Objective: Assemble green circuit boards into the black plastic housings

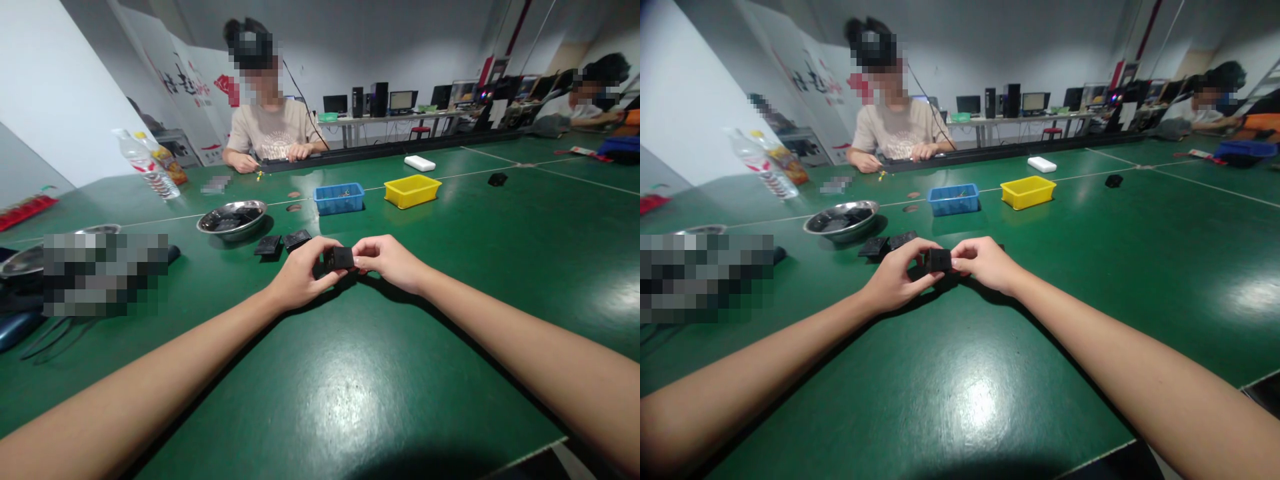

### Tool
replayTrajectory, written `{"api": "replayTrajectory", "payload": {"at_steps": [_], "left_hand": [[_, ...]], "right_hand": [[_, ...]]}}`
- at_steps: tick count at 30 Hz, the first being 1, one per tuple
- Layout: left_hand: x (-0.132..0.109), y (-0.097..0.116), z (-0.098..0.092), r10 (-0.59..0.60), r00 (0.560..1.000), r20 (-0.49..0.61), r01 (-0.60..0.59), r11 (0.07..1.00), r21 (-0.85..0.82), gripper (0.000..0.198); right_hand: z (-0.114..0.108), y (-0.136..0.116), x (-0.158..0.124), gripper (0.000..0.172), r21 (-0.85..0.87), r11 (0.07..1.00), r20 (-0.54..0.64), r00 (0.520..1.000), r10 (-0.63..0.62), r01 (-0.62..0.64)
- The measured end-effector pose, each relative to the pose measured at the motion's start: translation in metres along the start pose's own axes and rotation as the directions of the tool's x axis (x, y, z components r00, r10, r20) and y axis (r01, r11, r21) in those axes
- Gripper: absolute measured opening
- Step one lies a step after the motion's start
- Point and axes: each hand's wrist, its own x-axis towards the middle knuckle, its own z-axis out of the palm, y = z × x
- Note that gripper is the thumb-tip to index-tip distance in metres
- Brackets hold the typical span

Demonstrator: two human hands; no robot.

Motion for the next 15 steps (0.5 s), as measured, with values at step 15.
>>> {"api": "replayTrajectory", "payload": {"at_steps": [15], "left_hand": [[-0.0034,0.0006,-0.0017,0.111,0.994,0.0,-0.111,0.992,-0.058,0.031]], "right_hand": [[0.0034,-0.0011,-0.0054,0.029,0.384,0.909,0.143,0.983,0.117,-0.164]]}}
